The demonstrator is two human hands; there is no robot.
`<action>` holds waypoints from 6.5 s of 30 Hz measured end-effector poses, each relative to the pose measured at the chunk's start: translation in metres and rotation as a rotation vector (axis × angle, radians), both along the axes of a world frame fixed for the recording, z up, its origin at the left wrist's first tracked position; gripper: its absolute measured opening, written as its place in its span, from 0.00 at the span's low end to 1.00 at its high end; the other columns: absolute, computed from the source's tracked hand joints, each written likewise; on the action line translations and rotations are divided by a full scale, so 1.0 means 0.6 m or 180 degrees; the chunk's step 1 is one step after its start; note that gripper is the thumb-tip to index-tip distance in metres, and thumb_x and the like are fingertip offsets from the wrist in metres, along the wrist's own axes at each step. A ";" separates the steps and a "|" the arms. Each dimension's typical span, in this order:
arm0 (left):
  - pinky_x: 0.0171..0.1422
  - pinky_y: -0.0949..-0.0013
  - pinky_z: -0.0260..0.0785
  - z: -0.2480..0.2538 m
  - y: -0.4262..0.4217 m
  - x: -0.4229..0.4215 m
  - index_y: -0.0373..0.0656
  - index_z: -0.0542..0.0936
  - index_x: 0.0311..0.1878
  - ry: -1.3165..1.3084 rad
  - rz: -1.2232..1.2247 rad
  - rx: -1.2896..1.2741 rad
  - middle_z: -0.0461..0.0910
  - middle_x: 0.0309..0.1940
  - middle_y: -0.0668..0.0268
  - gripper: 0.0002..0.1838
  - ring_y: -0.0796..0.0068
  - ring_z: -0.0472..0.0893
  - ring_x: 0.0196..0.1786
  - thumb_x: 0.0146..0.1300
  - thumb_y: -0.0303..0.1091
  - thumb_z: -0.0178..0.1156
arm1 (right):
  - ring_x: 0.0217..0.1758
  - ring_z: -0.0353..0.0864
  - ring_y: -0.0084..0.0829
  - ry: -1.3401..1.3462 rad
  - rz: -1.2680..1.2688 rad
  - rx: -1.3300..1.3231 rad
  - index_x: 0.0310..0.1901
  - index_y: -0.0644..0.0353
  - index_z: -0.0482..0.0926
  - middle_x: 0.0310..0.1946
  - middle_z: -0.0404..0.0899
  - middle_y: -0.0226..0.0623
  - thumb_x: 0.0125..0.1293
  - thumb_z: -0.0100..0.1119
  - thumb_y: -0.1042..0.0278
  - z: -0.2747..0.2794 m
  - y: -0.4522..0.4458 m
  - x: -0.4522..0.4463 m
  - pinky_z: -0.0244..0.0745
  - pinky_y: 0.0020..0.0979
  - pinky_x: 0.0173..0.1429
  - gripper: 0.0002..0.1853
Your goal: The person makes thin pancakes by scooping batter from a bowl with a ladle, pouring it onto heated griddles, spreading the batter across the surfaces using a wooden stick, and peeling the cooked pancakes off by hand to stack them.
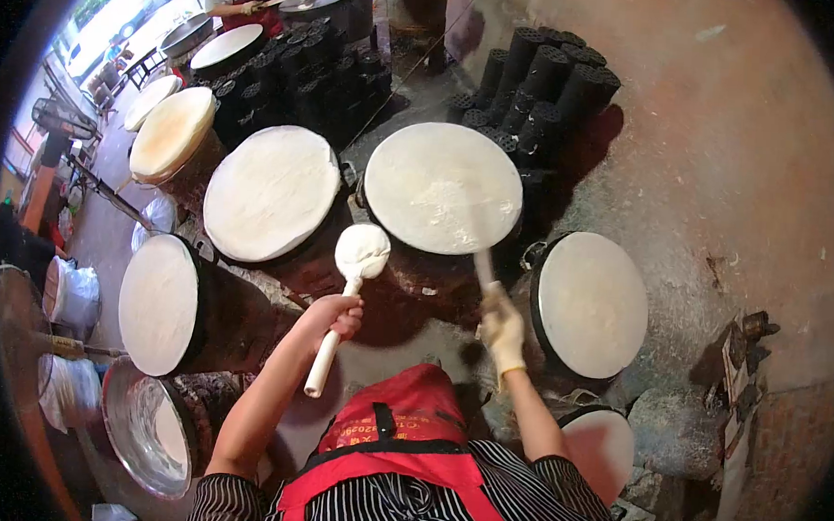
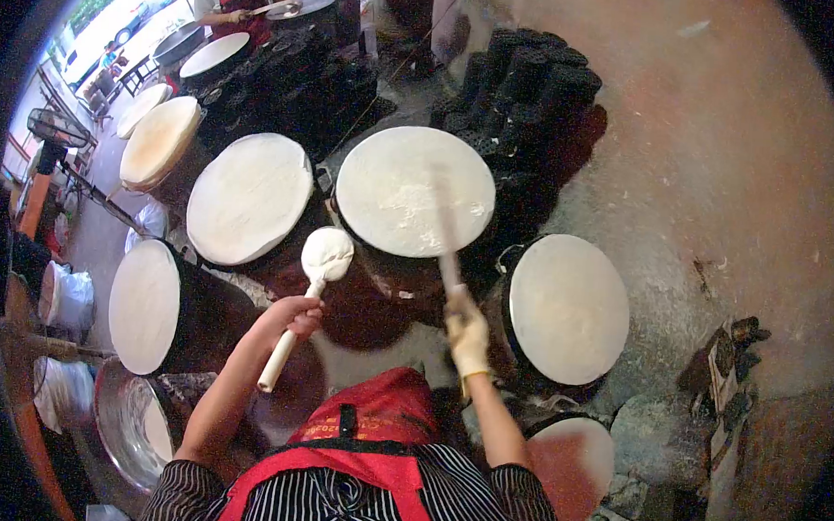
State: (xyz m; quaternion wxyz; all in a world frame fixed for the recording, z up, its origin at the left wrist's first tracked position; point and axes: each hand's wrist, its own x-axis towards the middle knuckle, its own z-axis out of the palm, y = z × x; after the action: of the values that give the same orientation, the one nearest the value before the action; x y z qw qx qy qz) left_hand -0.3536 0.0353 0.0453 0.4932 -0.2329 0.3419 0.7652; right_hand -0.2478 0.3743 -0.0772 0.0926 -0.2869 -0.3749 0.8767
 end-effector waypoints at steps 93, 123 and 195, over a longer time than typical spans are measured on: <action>0.31 0.61 0.72 0.139 -0.208 -0.375 0.32 0.73 0.36 0.3911 0.0046 -0.4029 0.79 0.22 0.52 0.11 0.59 0.82 0.24 0.51 0.26 0.61 | 0.25 0.74 0.24 0.0793 0.2685 0.2682 0.69 0.43 0.66 0.38 0.79 0.30 0.69 0.50 0.69 0.218 -0.235 -0.430 0.73 0.25 0.28 0.27; 0.42 0.55 0.70 0.013 -0.398 -0.330 0.39 0.82 0.37 0.3738 0.1189 -0.5321 0.80 0.33 0.52 0.10 0.49 0.79 0.38 0.52 0.31 0.60 | 0.08 0.58 0.19 -0.0449 0.1067 -0.0055 0.50 0.39 0.79 0.16 0.64 0.22 0.69 0.58 0.50 0.004 -0.650 -0.526 0.52 0.26 0.10 0.11; 0.18 0.81 0.53 -0.028 -0.256 0.124 0.41 0.69 0.36 -0.0345 0.3495 -0.1110 0.60 0.18 0.77 0.03 0.87 0.60 0.18 0.66 0.27 0.52 | 0.12 0.62 0.18 0.0473 0.3591 0.1744 0.64 0.47 0.73 0.23 0.71 0.22 0.73 0.51 0.60 0.032 -0.285 -0.582 0.55 0.22 0.13 0.19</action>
State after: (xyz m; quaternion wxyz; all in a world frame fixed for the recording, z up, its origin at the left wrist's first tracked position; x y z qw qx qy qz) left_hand -0.2789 -0.1184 0.0282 -0.0049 -0.4928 0.2663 0.8284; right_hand -0.5971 0.2035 -0.0578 -0.2881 0.0508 -0.6719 0.6804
